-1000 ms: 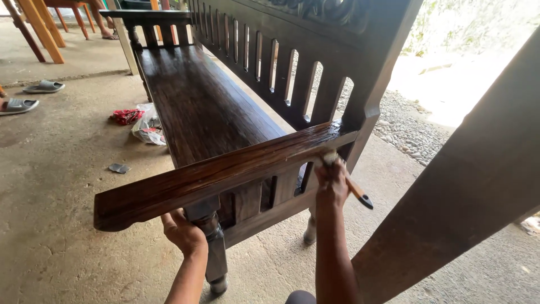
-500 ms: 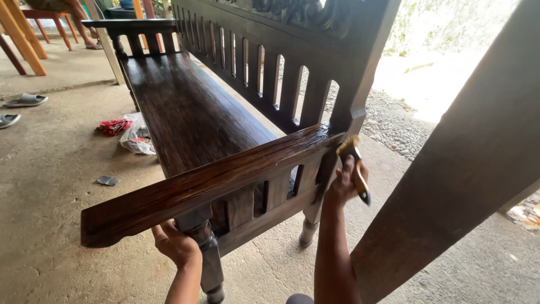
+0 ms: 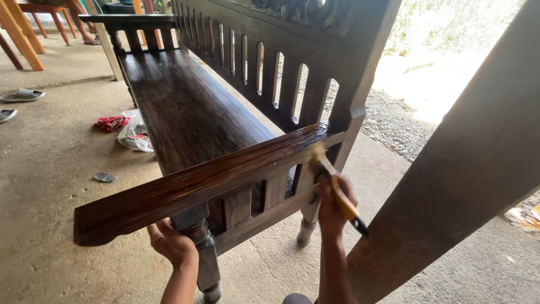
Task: The person applies varnish to a wooden bench using a brush, covering the armrests, legs, and seat. They dip the brush into a can of varnish and systematically coat the wood surfaces.
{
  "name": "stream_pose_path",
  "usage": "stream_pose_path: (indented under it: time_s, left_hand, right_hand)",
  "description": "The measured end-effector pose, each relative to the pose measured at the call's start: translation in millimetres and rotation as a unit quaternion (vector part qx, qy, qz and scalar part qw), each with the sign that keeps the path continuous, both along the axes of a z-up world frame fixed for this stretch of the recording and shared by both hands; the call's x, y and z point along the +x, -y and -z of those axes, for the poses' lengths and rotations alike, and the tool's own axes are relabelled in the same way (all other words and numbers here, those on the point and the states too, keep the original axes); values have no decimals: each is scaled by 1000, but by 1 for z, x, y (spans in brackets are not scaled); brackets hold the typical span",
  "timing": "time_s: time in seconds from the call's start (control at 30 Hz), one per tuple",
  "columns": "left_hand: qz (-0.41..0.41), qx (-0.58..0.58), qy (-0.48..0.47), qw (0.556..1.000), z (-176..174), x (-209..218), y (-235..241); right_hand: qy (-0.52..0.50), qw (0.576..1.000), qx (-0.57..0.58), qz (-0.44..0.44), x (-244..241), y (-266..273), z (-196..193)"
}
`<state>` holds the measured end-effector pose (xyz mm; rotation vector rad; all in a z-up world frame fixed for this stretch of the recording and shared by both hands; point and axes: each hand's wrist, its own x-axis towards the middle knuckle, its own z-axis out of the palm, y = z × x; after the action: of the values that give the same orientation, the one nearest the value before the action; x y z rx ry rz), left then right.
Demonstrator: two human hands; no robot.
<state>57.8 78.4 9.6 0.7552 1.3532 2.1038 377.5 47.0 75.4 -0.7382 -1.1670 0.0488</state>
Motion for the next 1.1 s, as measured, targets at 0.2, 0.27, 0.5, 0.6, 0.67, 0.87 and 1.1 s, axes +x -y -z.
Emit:
stream_pose_path:
  time_s: [0.2,0.27,0.5,0.6,0.67,0.87,1.1]
  left_hand:
    - [18,29,49,998,-24,7,11]
    - [34,69,77,994,-18,5,9]
    - [4,72,3,997,5,1,-1]
    - [14,94,10,995,12,-1,-7]
    - [10,94,6,996,18,-4,-13]
    - [20,65,-6,998,38,-30,13]
    - [-26,-107,-420,901,119,-146,152]
  right_hand:
    - [64,982,61,164,-32,-22,-15]
    - [133,970,66,195,-70,-7,-20]
    - [107,987,-74,-99,-119,38,-34]
    - [-19,968,-146,-204,-82,14,-21]
    - [-137,940,-201,-241,-53,1,-11]
    - [-383,911,-97,-114,-57,2,29]
    - [-400,882,-164,-188,-167,15,103]
